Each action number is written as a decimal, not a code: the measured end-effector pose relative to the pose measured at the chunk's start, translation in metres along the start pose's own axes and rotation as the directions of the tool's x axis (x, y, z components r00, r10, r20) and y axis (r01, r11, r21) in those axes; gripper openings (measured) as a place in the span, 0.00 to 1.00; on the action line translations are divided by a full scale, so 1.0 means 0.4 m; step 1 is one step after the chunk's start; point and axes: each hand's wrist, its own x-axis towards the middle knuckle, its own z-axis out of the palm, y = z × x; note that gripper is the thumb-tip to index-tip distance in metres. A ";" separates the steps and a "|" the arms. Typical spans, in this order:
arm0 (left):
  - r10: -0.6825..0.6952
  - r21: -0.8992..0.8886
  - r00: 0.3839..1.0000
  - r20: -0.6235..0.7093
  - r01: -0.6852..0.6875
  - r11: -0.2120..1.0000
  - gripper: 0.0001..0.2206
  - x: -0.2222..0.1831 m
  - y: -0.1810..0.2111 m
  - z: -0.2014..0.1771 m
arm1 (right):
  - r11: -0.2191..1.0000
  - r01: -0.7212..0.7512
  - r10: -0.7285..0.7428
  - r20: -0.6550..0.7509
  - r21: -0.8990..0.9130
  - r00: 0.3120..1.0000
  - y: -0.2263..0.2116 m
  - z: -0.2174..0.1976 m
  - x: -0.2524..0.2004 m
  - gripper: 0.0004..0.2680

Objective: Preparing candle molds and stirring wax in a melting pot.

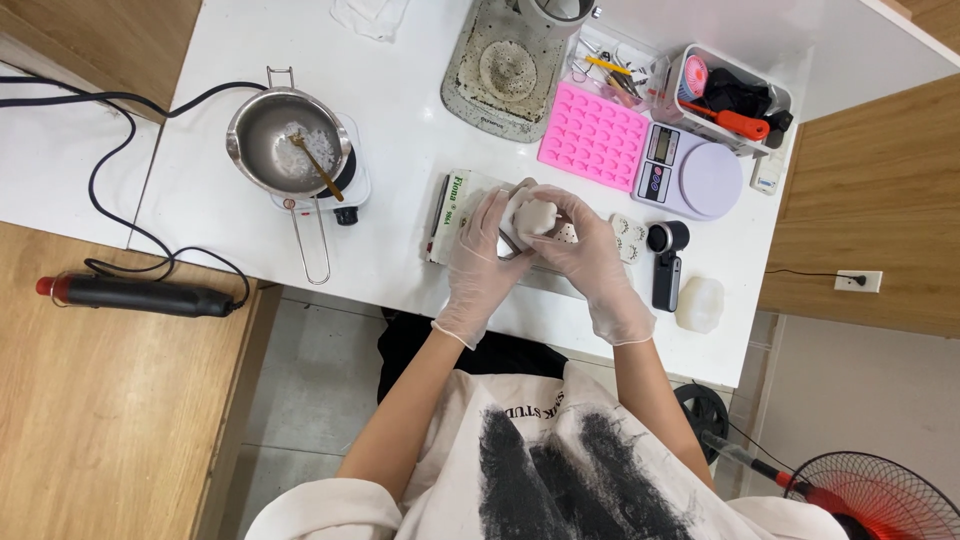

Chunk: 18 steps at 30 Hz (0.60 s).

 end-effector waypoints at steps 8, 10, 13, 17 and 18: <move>-0.013 -0.026 1.000 0.006 0.013 1.000 0.44 0.008 0.018 -0.020 | 0.963 0.173 -0.164 0.061 -0.205 0.985 -0.023 -0.007 0.010 0.20; -0.001 -0.037 1.000 0.011 0.002 0.999 0.43 0.006 0.004 -0.014 | 0.958 0.159 -0.147 0.068 -0.239 0.987 -0.032 -0.015 0.010 0.21; 0.027 -0.047 1.000 0.009 -0.026 0.999 0.43 0.003 -0.007 -0.008 | 0.953 0.143 -0.126 0.080 -0.266 0.989 -0.035 -0.021 0.009 0.21; 0.006 -0.026 0.999 0.046 -0.005 1.000 0.43 0.012 0.008 -0.022 | 0.958 0.161 -0.141 0.101 -0.238 0.985 -0.031 -0.021 0.010 0.21; 0.006 -0.027 0.999 0.046 -0.005 1.000 0.43 0.015 0.010 -0.024 | 0.958 0.161 -0.140 0.101 -0.240 0.985 -0.027 -0.021 0.013 0.21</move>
